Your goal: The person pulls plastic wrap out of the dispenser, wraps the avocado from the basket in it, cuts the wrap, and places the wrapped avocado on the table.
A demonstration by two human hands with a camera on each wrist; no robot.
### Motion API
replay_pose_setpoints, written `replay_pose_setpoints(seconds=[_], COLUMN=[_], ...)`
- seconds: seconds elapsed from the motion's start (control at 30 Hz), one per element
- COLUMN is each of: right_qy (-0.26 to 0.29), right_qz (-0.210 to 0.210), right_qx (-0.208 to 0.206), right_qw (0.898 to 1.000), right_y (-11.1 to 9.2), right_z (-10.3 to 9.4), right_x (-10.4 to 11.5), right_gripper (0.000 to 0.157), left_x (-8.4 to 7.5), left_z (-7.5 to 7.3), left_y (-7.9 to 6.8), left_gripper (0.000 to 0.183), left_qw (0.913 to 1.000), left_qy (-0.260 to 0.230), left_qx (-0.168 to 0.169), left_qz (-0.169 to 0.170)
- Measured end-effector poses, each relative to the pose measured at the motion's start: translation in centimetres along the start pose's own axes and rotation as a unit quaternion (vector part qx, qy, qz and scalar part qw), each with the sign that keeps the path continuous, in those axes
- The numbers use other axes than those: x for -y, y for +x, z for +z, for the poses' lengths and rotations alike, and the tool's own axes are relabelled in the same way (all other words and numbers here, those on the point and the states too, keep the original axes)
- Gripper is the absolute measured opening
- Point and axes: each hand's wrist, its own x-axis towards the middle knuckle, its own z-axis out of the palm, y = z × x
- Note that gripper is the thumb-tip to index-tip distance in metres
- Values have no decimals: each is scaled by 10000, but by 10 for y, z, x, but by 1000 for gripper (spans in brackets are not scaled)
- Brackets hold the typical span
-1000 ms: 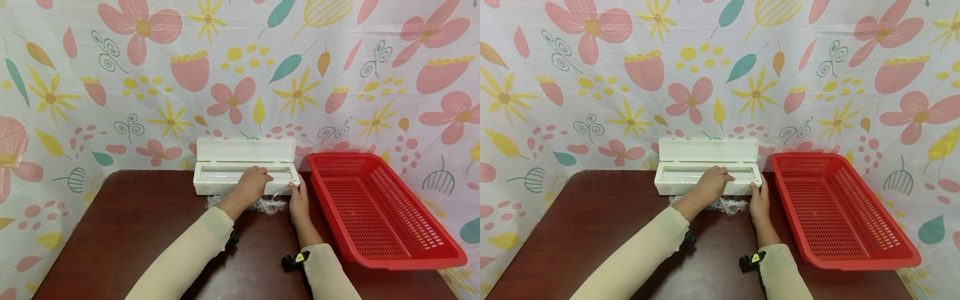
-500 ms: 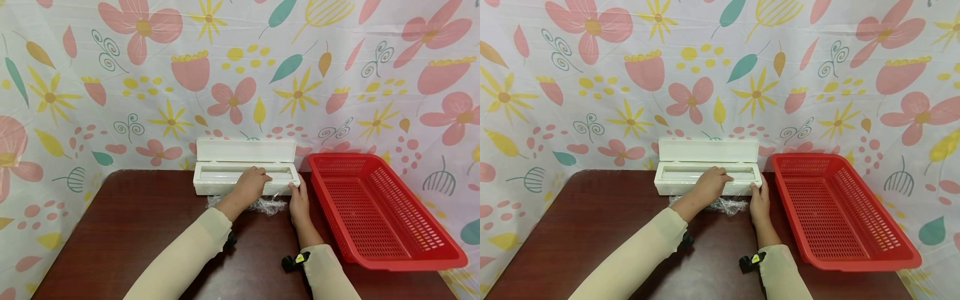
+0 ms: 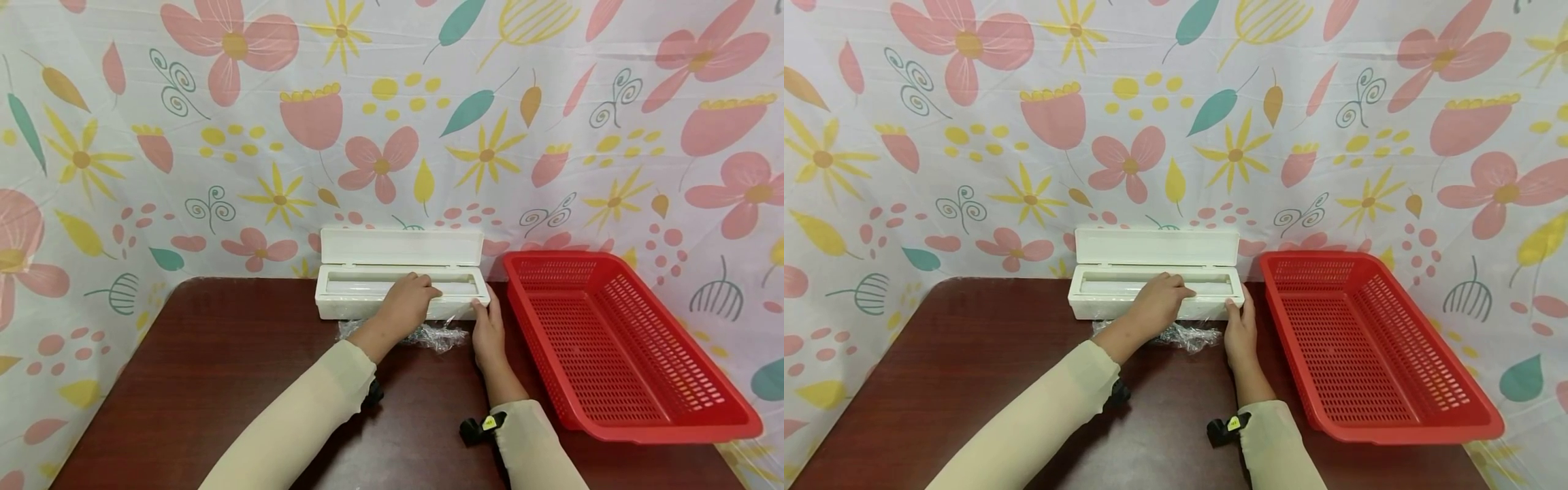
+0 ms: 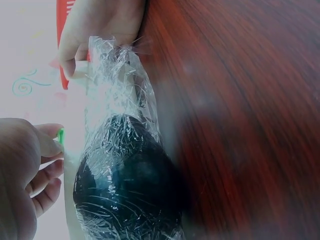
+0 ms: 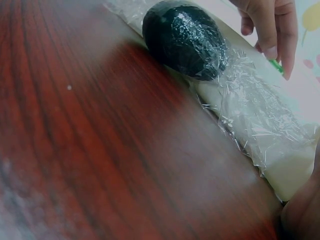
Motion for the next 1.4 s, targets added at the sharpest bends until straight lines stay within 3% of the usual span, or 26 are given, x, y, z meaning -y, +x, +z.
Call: replay_pose_setpoints(seconds=[0.83, 1.4], right_qy=[7, -81], right_qz=[-33, 98], right_qx=[-13, -34], right_qw=[10000, 9999], right_y=[-1, -1], right_z=[2, 0], right_x=[2, 2], right_gripper=[56, 57], left_x=[9, 12], left_z=[-5, -4], left_y=[-7, -9], left_gripper=[36, 36], left_qw=[9999, 10000], left_qy=[-65, 24], left_qx=[135, 40], left_qz=[7, 63])
